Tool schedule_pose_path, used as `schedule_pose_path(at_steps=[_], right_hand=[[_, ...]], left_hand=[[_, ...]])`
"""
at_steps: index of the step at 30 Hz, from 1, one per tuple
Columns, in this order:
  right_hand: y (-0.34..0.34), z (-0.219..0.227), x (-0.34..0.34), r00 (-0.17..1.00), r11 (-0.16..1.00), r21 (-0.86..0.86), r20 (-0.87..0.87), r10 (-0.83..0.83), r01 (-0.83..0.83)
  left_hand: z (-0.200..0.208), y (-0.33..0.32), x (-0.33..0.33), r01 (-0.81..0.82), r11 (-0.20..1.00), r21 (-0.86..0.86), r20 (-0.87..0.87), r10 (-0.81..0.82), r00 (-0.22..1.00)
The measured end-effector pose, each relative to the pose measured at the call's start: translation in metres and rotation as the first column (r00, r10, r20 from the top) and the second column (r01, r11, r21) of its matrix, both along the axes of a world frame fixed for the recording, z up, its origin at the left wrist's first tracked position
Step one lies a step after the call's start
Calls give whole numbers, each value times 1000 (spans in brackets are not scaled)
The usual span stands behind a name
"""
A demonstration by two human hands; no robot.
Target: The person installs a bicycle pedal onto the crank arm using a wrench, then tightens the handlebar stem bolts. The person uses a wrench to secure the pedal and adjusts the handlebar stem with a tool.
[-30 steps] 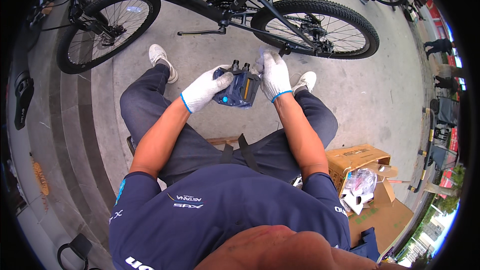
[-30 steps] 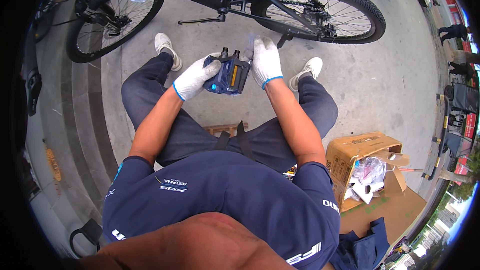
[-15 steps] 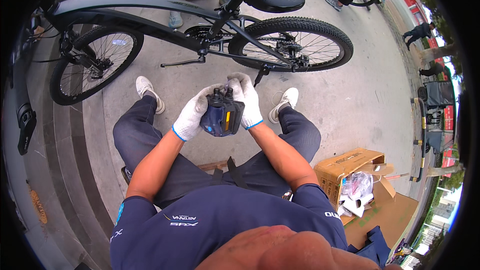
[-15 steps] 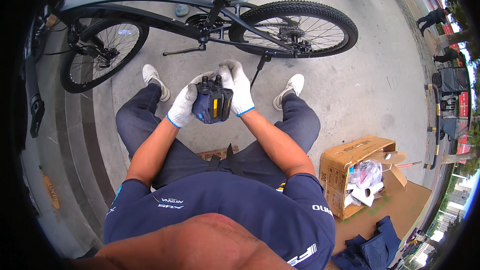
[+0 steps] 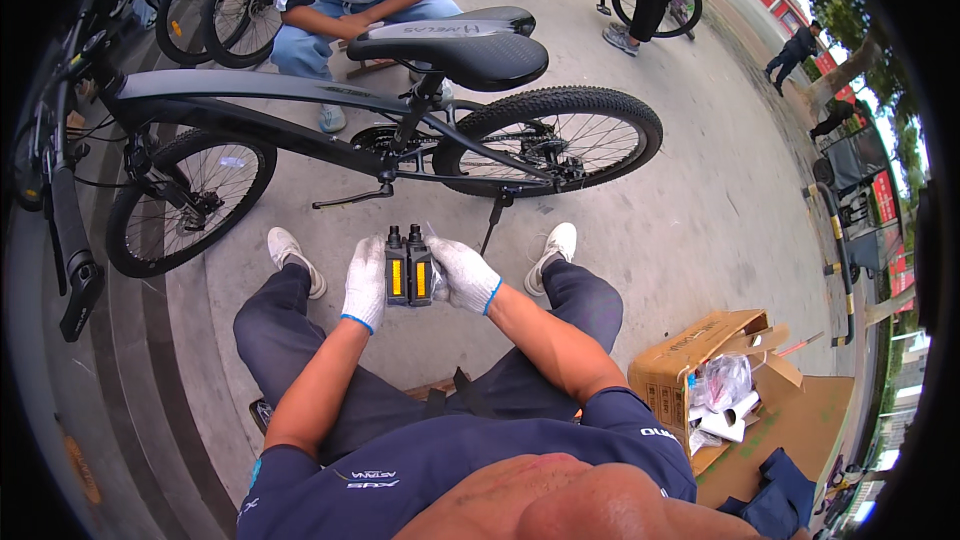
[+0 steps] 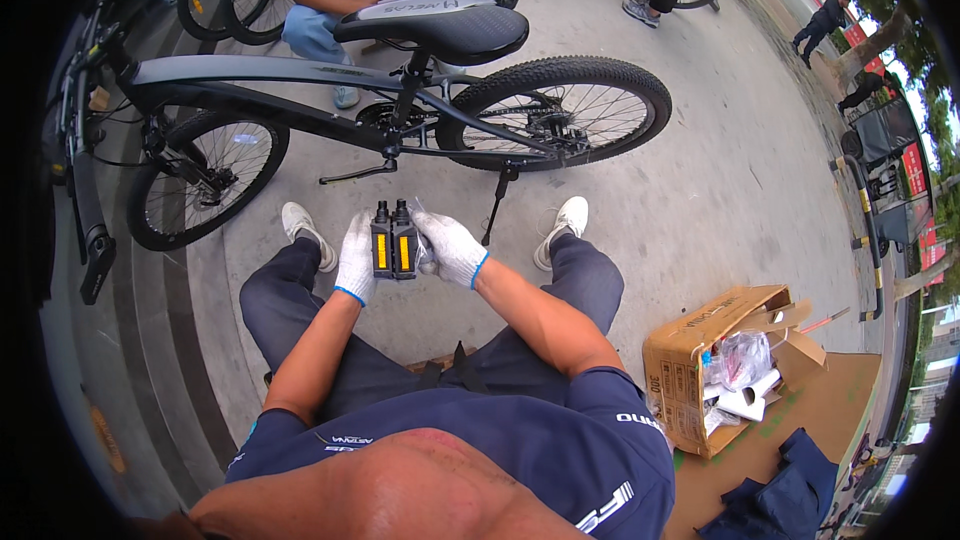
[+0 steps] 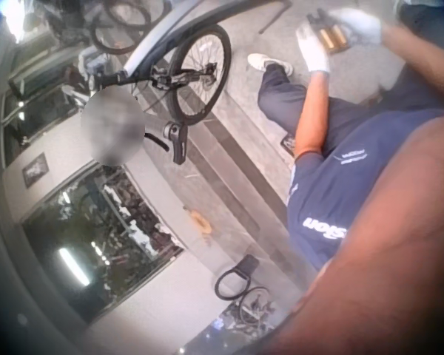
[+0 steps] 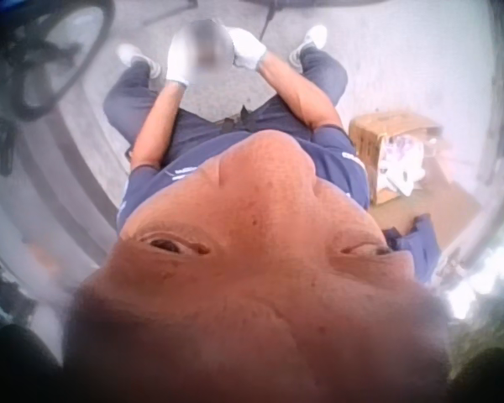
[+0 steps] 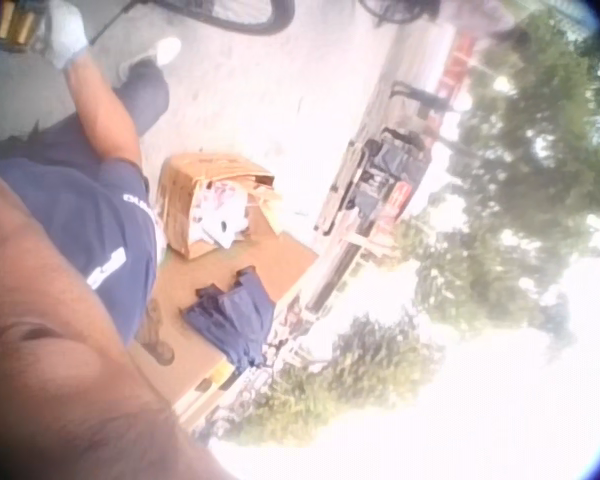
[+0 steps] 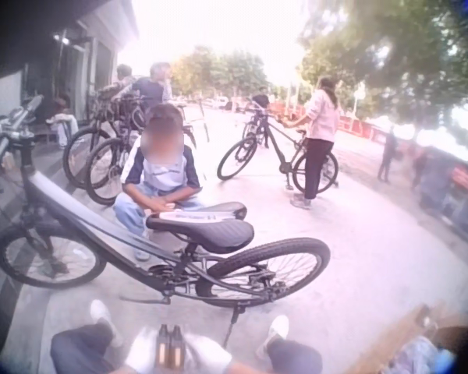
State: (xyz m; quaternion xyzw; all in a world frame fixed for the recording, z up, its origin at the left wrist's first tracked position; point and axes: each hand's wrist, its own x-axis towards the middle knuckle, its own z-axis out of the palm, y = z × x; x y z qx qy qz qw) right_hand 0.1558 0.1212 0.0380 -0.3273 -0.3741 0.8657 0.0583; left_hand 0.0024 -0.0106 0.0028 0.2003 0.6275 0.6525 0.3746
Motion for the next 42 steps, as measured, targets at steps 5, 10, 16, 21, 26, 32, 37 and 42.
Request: schedule_pose_path(at_steps=[5,10,16,21,26,32,37,42], right_hand=[[5,-5,-1,976,814,575,121,-182,80],[-3,5,4,975,671,739,101,-200,61],[26,17,10,956,749,606,-70,-286,268],[42,44,17,895,944,-164,-303,-326,288],[29,64,25,876,877,-97,-69,-478,471],[69,57,37,803,804,5,-58,-593,594],[94,57,42,783,798,-8,-188,-593,602],[114,82,70,606,620,52,-290,-741,783]], left_hand=[[11,-4,5,153,956,250,416,-249,875],[21,3,28,25,982,-186,-452,-108,885],[14,-1,-4,-140,973,183,242,94,966],[21,-8,-8,-68,942,328,595,-150,790],[30,-6,2,50,871,489,506,-330,797],[31,0,-25,14,774,633,417,-357,836],[28,-12,-56,-313,833,456,594,-23,804],[22,-12,-57,-458,879,135,497,340,798]])
